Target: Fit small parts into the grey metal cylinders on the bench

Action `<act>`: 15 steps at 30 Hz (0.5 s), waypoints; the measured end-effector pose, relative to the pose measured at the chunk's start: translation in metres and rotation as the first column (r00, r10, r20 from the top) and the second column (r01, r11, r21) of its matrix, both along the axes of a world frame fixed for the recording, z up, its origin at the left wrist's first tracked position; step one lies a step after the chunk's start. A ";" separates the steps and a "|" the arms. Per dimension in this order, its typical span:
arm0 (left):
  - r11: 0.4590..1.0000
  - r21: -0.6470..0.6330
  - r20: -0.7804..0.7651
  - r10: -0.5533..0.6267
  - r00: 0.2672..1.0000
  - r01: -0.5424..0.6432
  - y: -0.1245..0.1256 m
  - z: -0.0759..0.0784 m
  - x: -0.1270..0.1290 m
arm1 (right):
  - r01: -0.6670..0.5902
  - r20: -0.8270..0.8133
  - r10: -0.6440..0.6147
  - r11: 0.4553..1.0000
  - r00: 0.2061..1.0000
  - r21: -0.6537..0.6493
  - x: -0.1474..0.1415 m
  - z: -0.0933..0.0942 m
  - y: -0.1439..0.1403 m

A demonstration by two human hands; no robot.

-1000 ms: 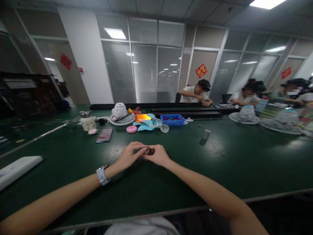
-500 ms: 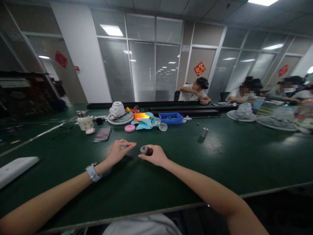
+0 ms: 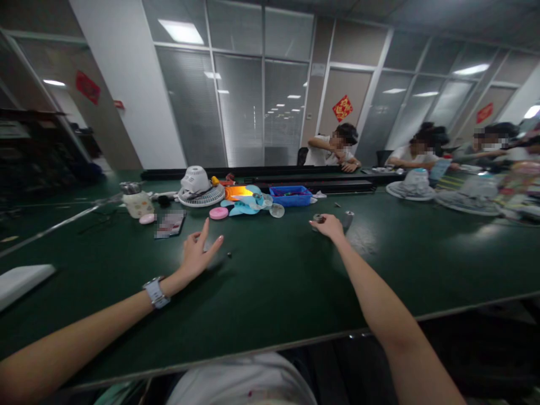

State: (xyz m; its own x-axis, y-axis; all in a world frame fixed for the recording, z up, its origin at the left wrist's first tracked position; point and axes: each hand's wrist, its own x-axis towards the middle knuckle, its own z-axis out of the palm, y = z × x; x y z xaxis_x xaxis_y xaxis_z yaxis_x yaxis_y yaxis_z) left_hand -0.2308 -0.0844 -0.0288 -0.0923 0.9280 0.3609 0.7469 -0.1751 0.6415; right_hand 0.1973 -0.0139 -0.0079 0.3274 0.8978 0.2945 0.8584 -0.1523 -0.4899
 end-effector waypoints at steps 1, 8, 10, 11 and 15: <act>1.000 0.007 0.018 0.002 1.000 -0.002 0.000 -0.001 0.000 | 0.003 -0.006 -0.003 0.999 1.000 -0.039 0.006 -0.002 0.001; 0.977 0.167 0.196 0.097 0.976 -0.131 0.016 -0.017 -0.007 | -0.037 0.141 -0.019 0.923 0.990 0.383 -0.071 0.020 -0.038; 0.965 0.198 0.232 0.126 0.965 -0.173 0.021 -0.021 -0.009 | -0.419 0.248 0.343 0.810 0.906 0.410 -0.125 0.023 -0.059; 0.959 0.209 0.249 0.136 0.959 -0.191 0.022 -0.023 -0.009 | -0.609 0.279 0.541 0.717 0.793 0.340 -0.151 0.021 -0.067; 0.947 0.241 0.295 0.139 0.945 -0.214 0.022 -0.025 -0.009 | -0.880 0.216 0.855 0.469 0.472 0.070 -0.224 -0.006 -0.080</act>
